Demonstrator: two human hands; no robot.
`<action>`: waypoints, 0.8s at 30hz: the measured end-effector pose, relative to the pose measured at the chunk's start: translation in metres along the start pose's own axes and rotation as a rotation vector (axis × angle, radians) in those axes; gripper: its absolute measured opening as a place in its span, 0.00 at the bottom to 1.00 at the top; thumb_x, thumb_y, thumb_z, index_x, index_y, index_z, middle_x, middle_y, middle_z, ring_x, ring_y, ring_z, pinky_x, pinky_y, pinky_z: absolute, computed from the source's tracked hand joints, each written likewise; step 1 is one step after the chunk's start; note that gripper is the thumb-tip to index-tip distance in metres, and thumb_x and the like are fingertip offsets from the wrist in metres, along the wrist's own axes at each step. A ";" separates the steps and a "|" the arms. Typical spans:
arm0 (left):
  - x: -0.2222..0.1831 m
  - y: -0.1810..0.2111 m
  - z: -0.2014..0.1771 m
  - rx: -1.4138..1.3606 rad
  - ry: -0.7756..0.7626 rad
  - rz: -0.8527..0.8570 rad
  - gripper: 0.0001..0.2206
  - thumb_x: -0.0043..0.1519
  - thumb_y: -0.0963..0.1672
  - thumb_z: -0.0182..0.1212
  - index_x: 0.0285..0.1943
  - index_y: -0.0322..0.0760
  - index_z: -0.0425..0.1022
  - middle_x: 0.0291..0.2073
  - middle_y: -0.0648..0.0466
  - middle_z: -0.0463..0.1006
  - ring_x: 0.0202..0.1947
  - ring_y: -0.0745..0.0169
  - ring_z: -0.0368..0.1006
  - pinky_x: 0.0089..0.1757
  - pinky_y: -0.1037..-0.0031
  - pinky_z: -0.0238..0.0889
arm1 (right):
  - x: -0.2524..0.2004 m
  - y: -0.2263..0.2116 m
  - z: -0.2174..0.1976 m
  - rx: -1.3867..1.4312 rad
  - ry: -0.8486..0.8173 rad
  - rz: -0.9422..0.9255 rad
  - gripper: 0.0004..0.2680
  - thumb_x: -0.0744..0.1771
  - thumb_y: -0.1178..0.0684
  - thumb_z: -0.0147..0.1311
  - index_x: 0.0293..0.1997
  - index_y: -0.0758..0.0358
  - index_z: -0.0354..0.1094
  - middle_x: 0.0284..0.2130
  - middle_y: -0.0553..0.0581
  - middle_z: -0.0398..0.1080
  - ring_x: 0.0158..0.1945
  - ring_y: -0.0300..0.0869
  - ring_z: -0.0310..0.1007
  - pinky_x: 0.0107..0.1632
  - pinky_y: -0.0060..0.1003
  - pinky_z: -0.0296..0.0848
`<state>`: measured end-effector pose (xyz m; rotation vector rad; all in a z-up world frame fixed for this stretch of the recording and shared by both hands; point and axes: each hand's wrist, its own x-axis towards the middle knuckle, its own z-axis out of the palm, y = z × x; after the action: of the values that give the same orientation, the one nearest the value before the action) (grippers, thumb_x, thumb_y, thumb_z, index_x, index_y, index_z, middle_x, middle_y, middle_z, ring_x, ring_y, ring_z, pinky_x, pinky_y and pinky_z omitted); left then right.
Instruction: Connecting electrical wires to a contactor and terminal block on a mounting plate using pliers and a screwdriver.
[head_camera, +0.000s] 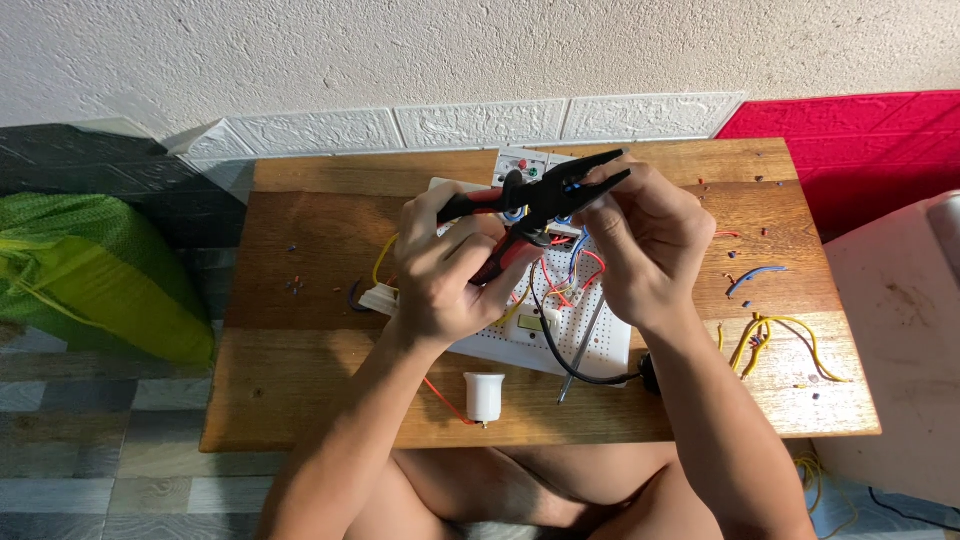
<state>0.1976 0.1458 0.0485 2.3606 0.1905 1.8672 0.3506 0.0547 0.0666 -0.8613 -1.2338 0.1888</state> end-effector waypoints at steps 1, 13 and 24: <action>0.002 0.001 -0.001 0.001 0.000 0.000 0.15 0.59 0.46 0.70 0.22 0.43 0.69 0.26 0.58 0.79 0.41 0.45 0.72 0.45 0.59 0.63 | 0.000 0.000 0.000 0.001 -0.001 0.000 0.02 0.70 0.67 0.54 0.40 0.78 0.71 0.21 0.61 0.68 0.22 0.31 0.54 0.25 0.26 0.59; 0.001 0.003 -0.004 0.015 0.016 0.051 0.14 0.54 0.44 0.75 0.21 0.40 0.71 0.20 0.56 0.76 0.34 0.45 0.75 0.38 0.62 0.71 | -0.005 0.002 -0.006 -0.034 -0.031 -0.026 0.07 0.71 0.64 0.49 0.36 0.75 0.71 0.14 0.57 0.64 0.17 0.35 0.56 0.24 0.27 0.59; 0.008 0.012 -0.007 -0.090 0.050 -0.022 0.16 0.58 0.45 0.70 0.20 0.41 0.68 0.30 0.59 0.81 0.45 0.44 0.75 0.50 0.57 0.64 | 0.004 -0.016 -0.005 -0.103 -0.046 -0.087 0.03 0.68 0.68 0.57 0.35 0.78 0.72 0.16 0.58 0.63 0.21 0.37 0.54 0.29 0.29 0.58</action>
<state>0.1931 0.1354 0.0602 2.2460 0.1330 1.8846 0.3518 0.0440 0.0796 -0.8944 -1.3306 0.0753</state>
